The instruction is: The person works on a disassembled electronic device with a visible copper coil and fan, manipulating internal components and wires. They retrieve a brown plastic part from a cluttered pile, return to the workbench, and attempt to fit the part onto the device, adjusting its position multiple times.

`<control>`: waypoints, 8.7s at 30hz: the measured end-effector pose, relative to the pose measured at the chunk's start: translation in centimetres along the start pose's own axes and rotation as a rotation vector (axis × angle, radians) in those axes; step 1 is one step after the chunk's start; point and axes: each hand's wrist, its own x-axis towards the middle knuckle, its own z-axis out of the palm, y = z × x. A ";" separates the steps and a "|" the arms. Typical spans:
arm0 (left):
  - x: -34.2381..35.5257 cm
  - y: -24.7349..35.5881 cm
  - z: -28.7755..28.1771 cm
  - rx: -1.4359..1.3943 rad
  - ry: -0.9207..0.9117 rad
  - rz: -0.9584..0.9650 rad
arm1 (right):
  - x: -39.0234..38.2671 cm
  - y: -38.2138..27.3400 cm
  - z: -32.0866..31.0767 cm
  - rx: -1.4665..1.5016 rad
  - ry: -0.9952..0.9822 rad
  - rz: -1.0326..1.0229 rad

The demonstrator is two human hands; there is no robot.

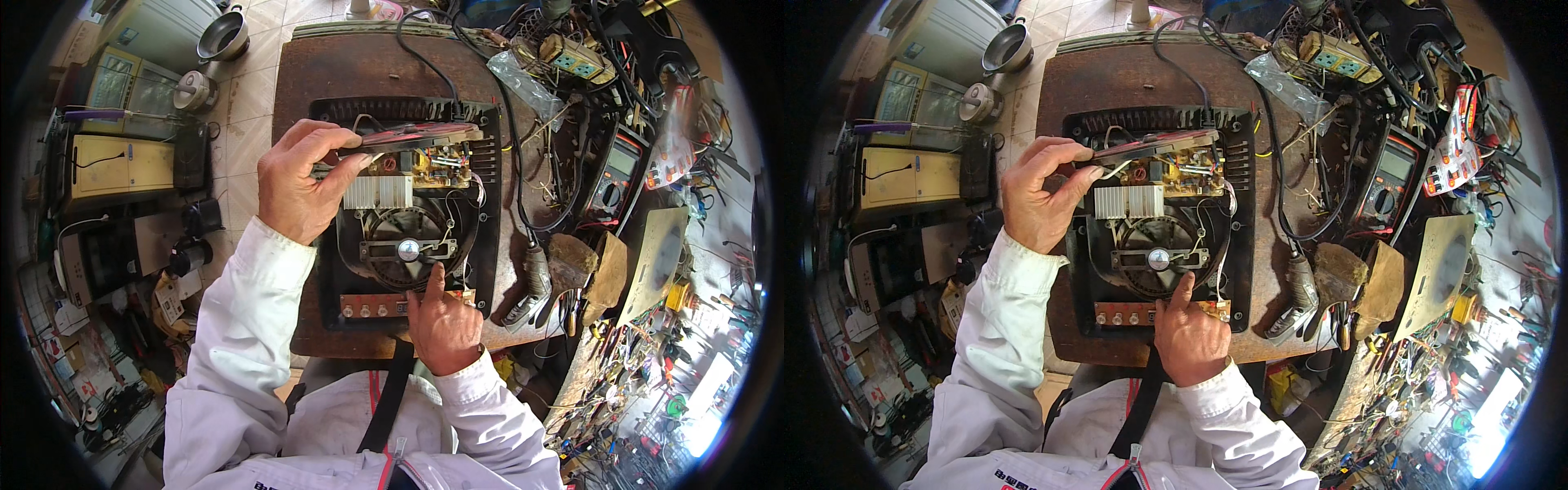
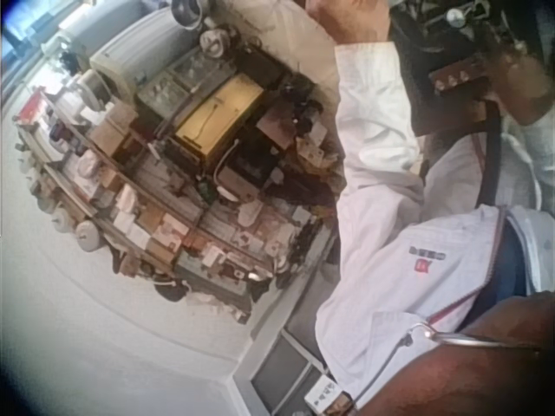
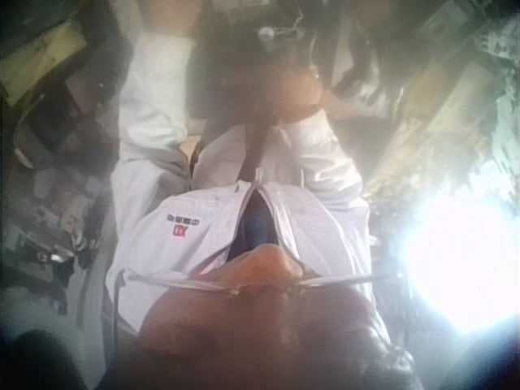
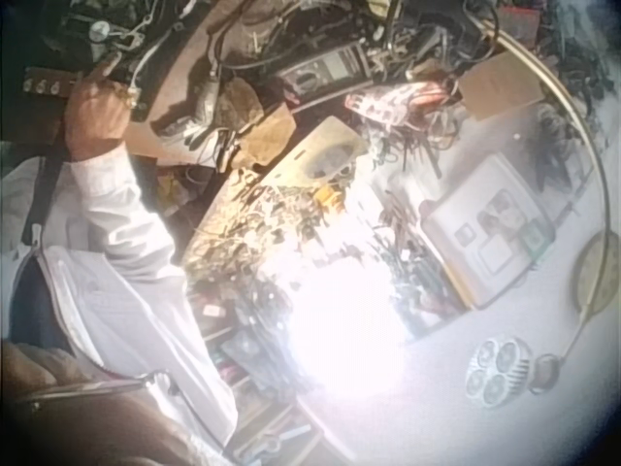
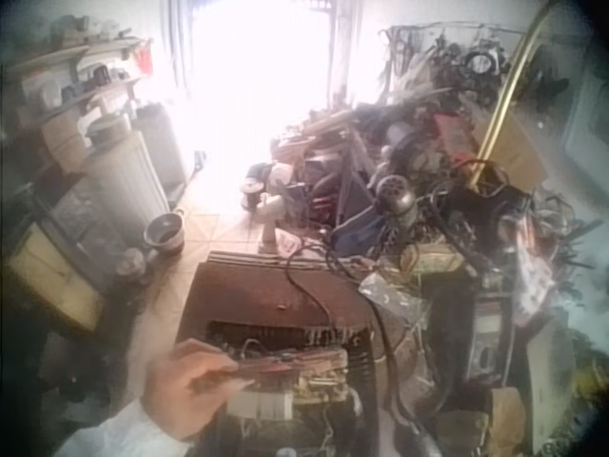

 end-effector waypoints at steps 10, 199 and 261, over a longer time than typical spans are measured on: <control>0.1 0.0 -0.1 0.024 -0.017 0.012 | 0.6 0.2 0.1 -0.002 -0.036 -0.019; -18.4 7.7 4.4 0.257 -0.407 -0.250 | 6.5 17.4 3.0 0.408 0.880 -0.564; -16.7 7.2 8.8 0.769 -0.321 -0.200 | 6.6 18.2 3.1 0.407 0.816 -0.558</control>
